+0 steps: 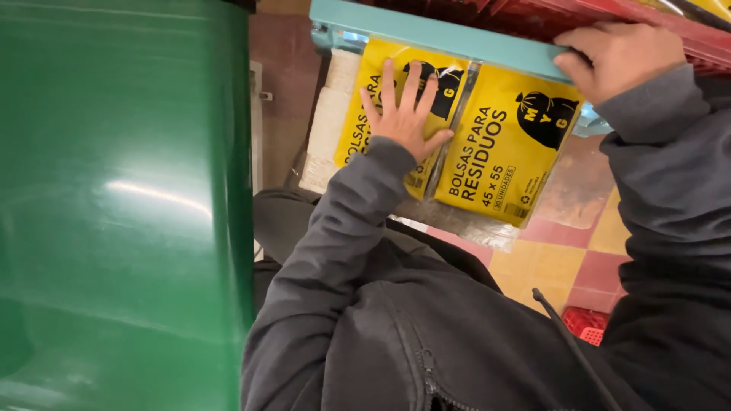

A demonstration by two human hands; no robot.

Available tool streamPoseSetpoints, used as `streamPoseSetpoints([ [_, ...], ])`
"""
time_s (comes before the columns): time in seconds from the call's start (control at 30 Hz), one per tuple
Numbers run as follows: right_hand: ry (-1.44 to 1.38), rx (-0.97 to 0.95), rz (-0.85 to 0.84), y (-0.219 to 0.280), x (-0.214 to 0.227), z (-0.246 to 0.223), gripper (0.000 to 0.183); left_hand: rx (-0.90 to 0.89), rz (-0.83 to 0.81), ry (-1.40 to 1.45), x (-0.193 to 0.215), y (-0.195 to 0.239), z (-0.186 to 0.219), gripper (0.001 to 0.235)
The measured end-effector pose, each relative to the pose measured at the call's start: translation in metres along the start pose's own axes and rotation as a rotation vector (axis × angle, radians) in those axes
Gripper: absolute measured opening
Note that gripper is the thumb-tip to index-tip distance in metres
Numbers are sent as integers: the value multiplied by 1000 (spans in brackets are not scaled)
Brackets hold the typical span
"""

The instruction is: Folding plastic garbage bags and placing them into yellow retail packaging sleeves.

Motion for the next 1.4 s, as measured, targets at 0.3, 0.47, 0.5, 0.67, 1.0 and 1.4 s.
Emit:
streamPoseSetpoints([
  [0.3, -205, -145, -36, 46, -116, 51, 31, -9, 10, 10, -9, 1, -1, 100],
  [0.47, -126, -143, -64, 40, -125, 54, 32, 9, 18, -28, 4, 13, 6, 99],
  [0.5, -156, -154, -62, 43, -125, 53, 33, 6, 10, -35, 6, 20, 6, 100],
  [0.67, -63, -115, -11, 49, -131, 56, 30, -9, 23, -38, 13, 56, 4, 104],
  [1.0, 49, 20, 69, 43, -126, 52, 33, -29, -26, 6, 14, 131, -14, 110],
  [1.4, 106, 20, 88, 42, -118, 46, 26, -6, -7, -6, 5, 170, -20, 108],
])
Point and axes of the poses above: each hand's wrist, its own y-axis away from the middle knuckle, its own x-axis out of the back of the hand, z = x × y, the point moved 1 cm from there along -y, towards the middle knuckle, and after that the axes turned 4 degrees about x, right-handed, at the moved point
